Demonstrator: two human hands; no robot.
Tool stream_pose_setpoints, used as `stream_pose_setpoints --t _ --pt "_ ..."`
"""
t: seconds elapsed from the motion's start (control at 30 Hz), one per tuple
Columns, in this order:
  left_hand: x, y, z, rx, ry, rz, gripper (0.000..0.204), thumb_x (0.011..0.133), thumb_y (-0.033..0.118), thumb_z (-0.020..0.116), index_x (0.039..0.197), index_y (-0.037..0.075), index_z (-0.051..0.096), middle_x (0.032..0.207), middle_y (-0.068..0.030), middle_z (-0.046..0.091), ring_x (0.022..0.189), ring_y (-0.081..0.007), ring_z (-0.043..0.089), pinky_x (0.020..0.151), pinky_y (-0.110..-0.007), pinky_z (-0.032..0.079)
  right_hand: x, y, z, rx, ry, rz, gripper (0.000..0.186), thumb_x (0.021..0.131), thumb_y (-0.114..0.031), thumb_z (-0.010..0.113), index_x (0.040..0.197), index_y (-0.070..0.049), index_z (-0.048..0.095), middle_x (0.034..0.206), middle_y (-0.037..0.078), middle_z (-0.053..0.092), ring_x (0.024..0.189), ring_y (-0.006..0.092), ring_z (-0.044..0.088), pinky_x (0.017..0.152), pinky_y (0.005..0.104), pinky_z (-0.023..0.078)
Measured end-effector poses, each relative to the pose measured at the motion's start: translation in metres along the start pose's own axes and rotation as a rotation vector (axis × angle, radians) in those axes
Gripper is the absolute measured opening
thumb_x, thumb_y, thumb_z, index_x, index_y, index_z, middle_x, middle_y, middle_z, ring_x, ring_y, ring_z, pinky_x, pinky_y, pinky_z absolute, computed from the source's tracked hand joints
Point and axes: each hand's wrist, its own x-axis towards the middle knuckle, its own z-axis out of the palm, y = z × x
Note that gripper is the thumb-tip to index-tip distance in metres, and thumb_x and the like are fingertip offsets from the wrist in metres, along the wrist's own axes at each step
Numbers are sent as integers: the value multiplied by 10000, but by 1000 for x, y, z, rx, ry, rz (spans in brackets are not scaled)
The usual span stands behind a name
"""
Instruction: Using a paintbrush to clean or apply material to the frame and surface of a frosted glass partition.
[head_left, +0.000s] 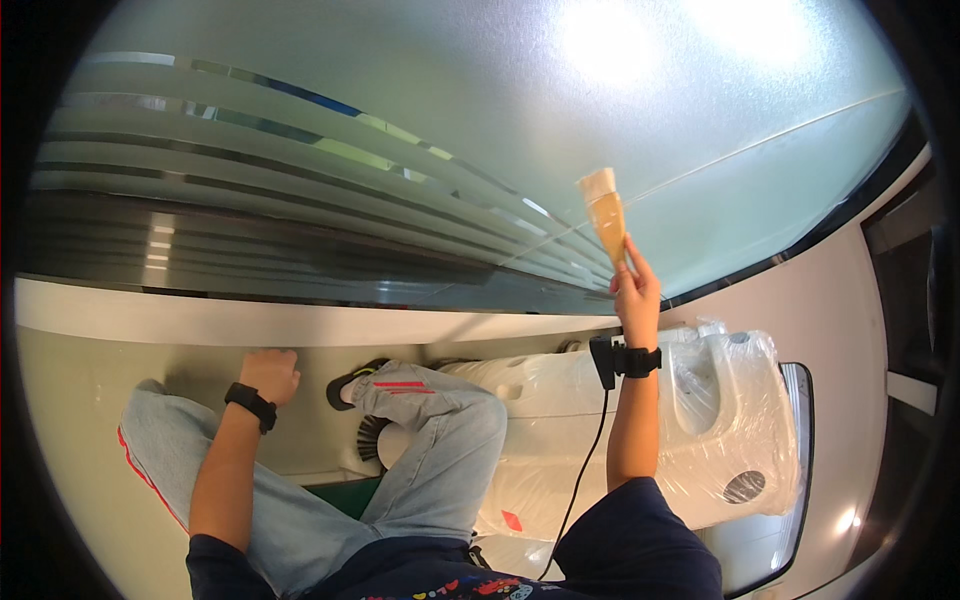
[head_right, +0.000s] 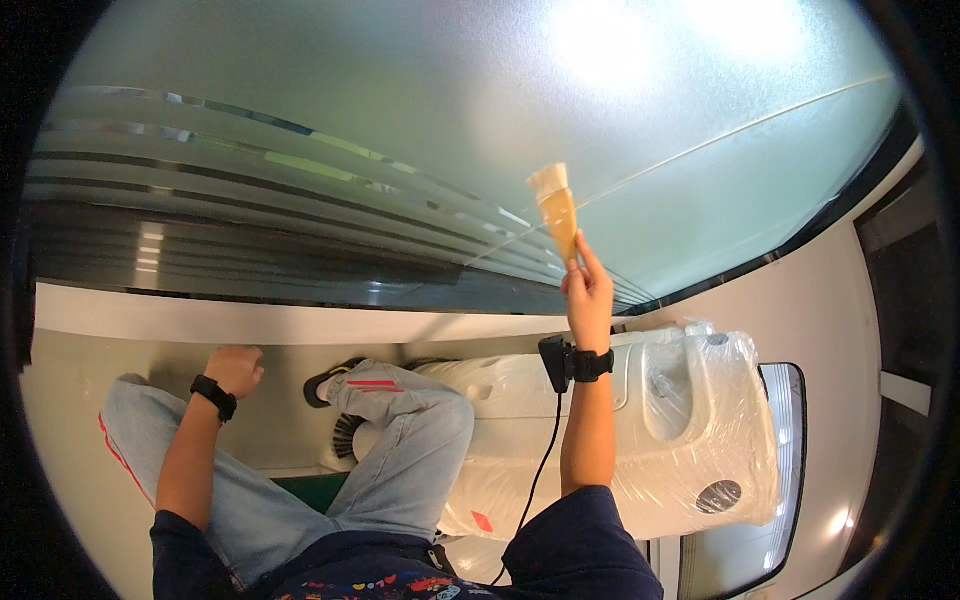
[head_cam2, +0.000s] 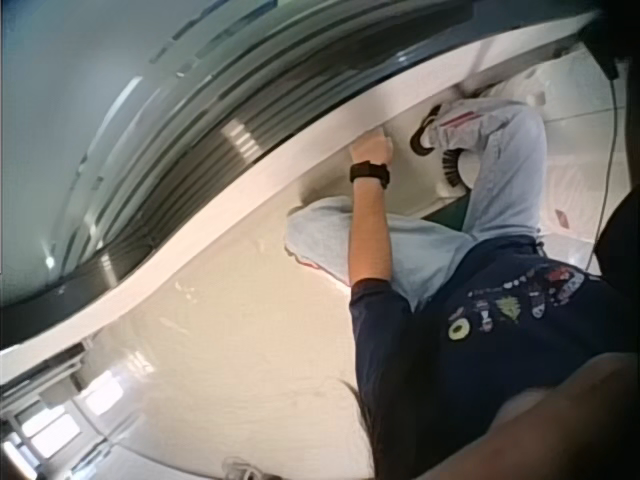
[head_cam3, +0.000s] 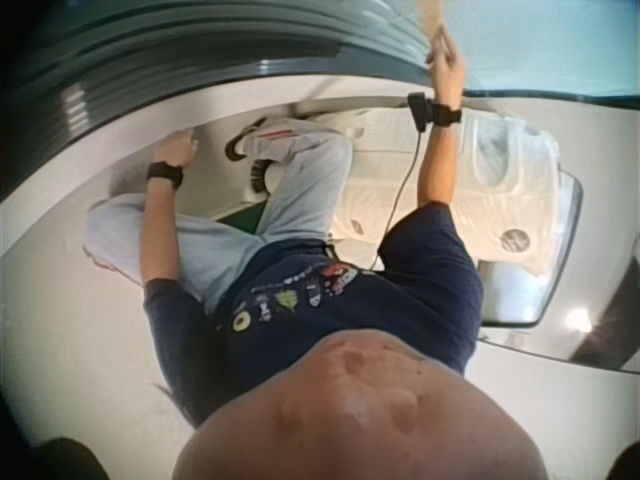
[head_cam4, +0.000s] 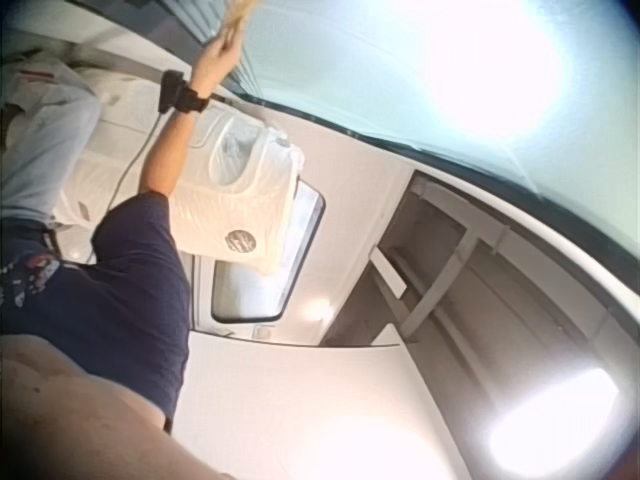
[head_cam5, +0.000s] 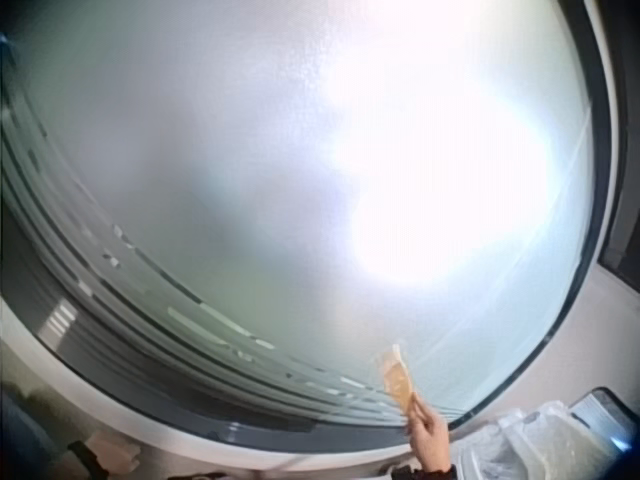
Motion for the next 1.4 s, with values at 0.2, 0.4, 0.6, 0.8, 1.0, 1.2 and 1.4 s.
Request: stream_pose_setpoints --t 0.2,0.4,0.6,0.8,1.0,1.2,1.4 --pt "1 2 -2 -4 -1 -3 237 784 253 560 932 72 596 866 -130 623 845 -314 581 751 -446 443 -7 10 14 -79 -136 85 414 880 -50 476 1291 -98 467 586 -31 440 535 51 406 526 190 348" --pt "-1 -2 3 -1 4 48 215 811 258 536 887 59 564 824 -125 608 807 -308 581 715 -450 436 12 -3 -20 -57 -65 100 394 885 -58 466 1276 -104 486 581 -24 448 515 55 411 468 198 325" --pt "-1 -5 4 -22 30 55 202 804 248 544 863 57 567 813 -124 607 799 -312 580 702 -449 442 26 -18 -45 8 19 45 412 900 -137 469 1311 -133 442 576 -23 467 374 6 279 342 169 201" --pt "-2 -1 0 -12 70 63 191 798 246 552 838 60 568 790 -125 607 771 -312 581 697 -453 440 30 -6 -56 -35 138 -14 407 901 -109 457 1307 -124 447 570 -23 459 393 11 305 360 171 229" --pt "0 -1 -10 7 -29 -15 254 796 265 557 970 84 596 903 -117 629 864 -298 585 752 -442 449 -1 34 2 -147 -43 54 416 877 -57 455 1292 -94 465 598 -21 461 534 62 419 507 207 367" --pt "-15 -24 -10 -113 -99 -81 243 805 233 521 941 52 606 899 -135 633 859 -319 592 760 -431 455 -61 25 49 281 -334 148 395 890 -116 503 1278 -50 464 677 -21 502 573 49 437 540 192 382" --pt "-47 -2 -39 -542 16 -120 329 824 252 530 1074 49 601 1016 -141 635 945 -279 605 826 -355 468 -141 19 130 891 -321 383 345 895 -159 510 1215 -43 458 672 7 524 422 41 378 371 176 272"
